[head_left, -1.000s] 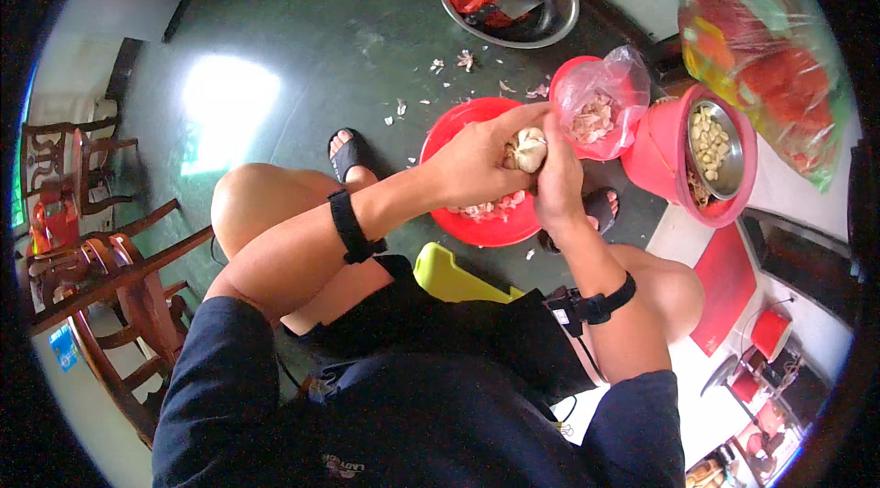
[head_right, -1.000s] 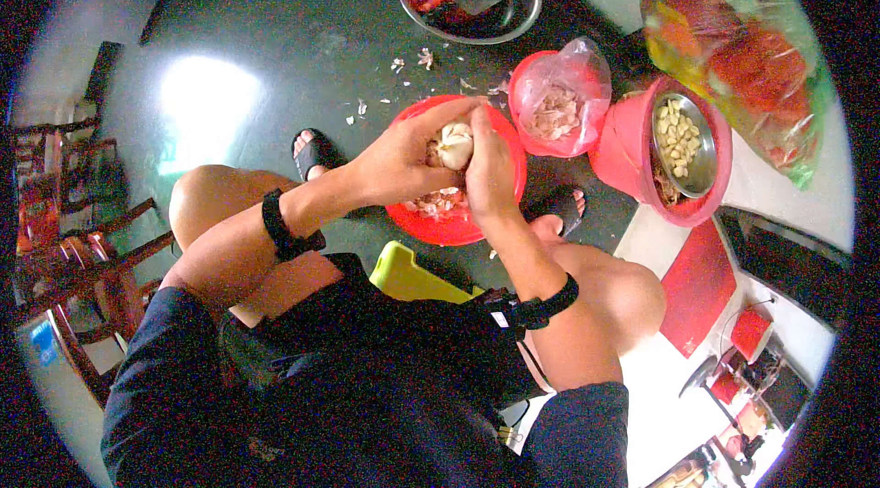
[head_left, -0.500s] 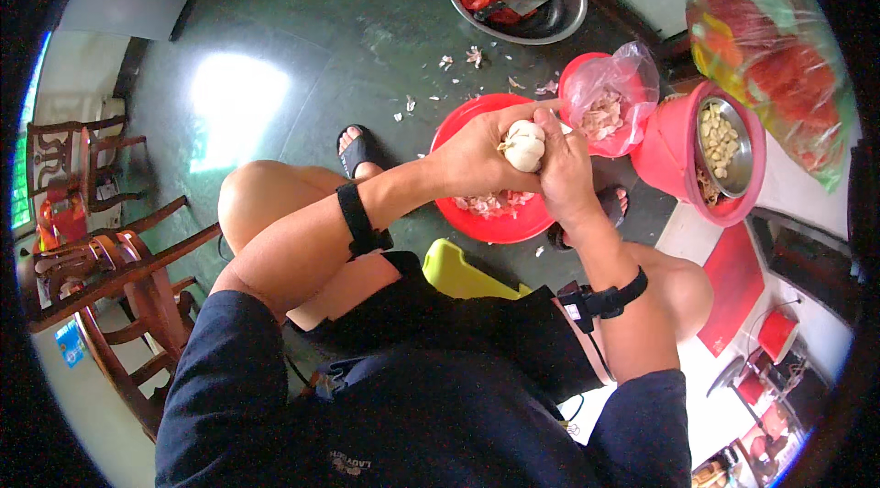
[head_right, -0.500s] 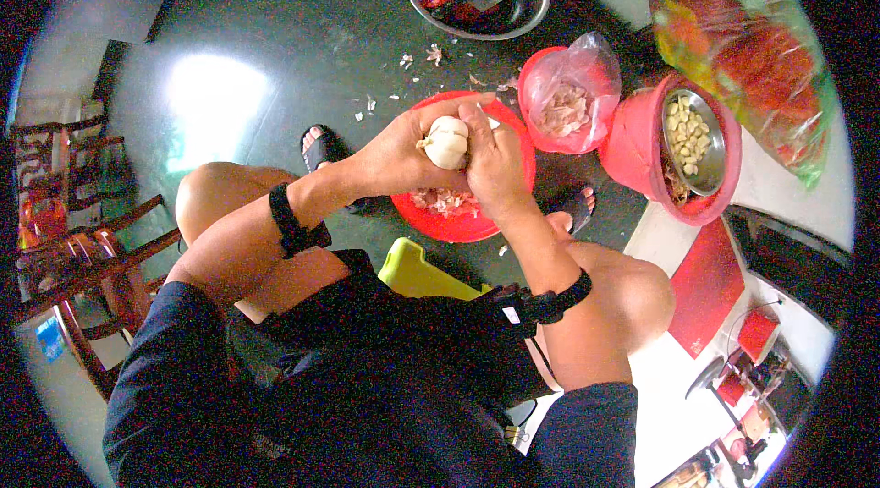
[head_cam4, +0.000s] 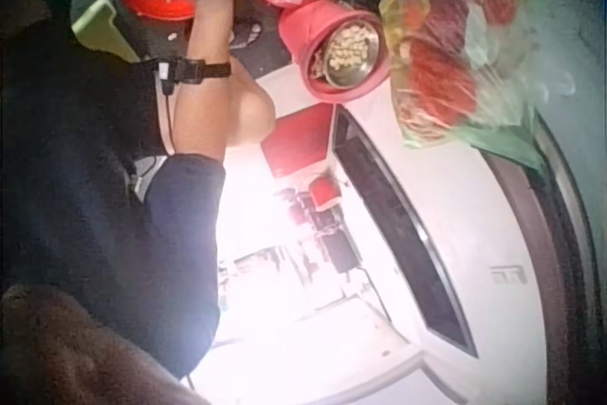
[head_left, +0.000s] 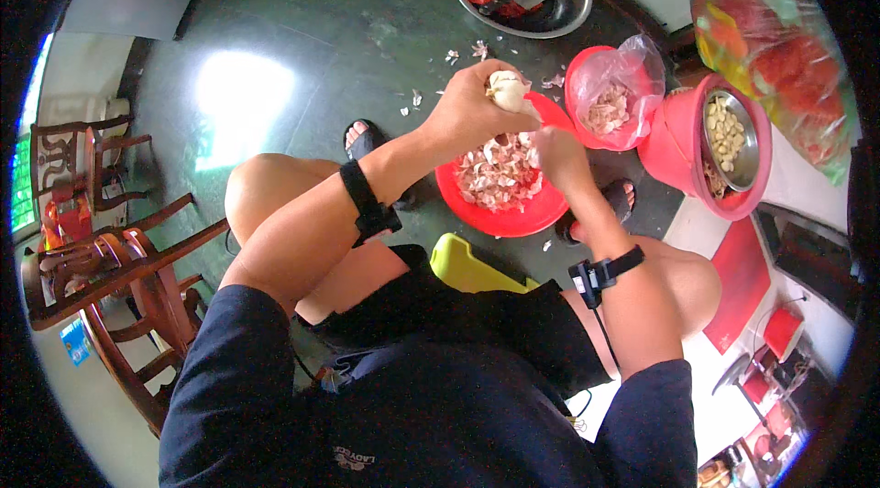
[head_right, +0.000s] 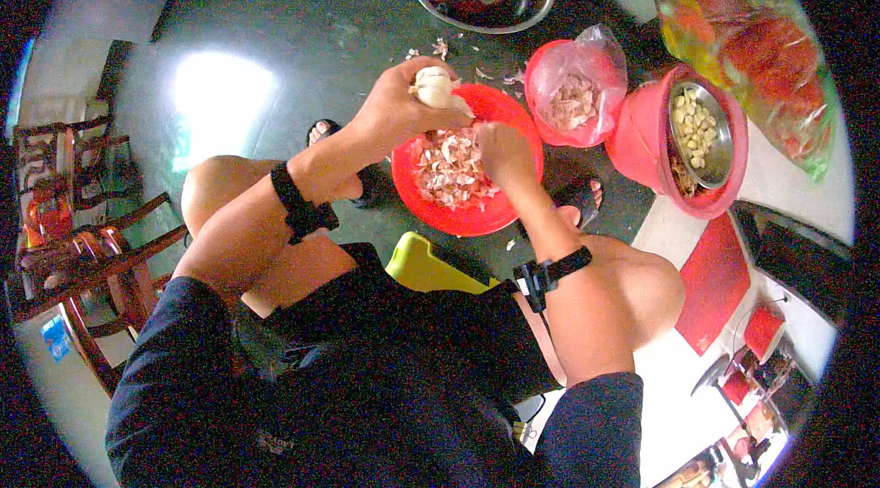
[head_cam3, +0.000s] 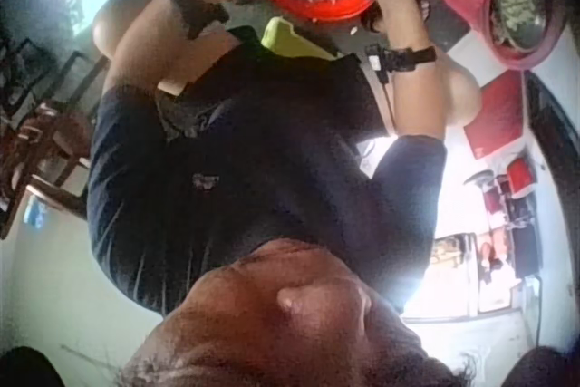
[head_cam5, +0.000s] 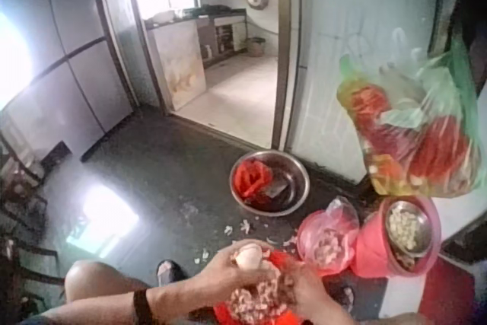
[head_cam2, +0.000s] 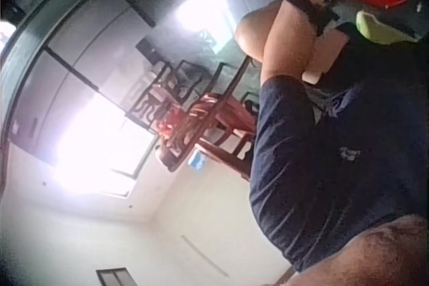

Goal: The person is peeling garlic cloves and placing them into a small plastic bag.

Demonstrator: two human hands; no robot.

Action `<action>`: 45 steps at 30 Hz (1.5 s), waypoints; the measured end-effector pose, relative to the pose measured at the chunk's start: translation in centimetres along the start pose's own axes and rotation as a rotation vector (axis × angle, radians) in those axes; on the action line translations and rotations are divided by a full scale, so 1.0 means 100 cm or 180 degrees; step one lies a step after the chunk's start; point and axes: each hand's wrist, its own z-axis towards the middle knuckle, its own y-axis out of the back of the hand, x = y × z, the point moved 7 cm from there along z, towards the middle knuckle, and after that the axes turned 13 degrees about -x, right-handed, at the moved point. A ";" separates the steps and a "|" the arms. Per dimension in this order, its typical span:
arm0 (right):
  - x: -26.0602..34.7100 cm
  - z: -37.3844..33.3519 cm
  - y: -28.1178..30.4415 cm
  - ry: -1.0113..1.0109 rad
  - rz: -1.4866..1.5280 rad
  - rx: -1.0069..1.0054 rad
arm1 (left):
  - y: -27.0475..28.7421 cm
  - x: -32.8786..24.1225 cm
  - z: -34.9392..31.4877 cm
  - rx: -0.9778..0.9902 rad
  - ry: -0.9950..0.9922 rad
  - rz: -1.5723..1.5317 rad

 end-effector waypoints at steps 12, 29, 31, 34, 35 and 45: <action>0.002 -0.016 -0.059 -0.0076 -0.0684 0.0433 | -0.009 0.025 0.009 -0.0062 0.1296 -0.1300; 0.094 -0.004 0.074 -0.0810 0.0941 -0.0894 | -0.009 0.051 0.013 -0.0145 0.1696 -0.0678; 0.117 -0.004 0.085 -0.0585 0.1169 -0.1103 | -0.017 0.053 0.009 -0.0103 0.1730 -0.0629; 0.136 -0.008 0.094 0.0034 0.0183 -0.1651 | -0.051 0.044 -0.016 0.0222 0.1924 -0.1568; 0.140 -0.010 0.095 0.0141 -0.0001 -0.1796 | -0.054 0.032 -0.027 0.0387 0.2136 -0.1655; 0.144 -0.009 0.101 0.0309 0.0183 -0.1865 | -0.029 -0.003 -0.009 -0.0331 -0.0537 0.0301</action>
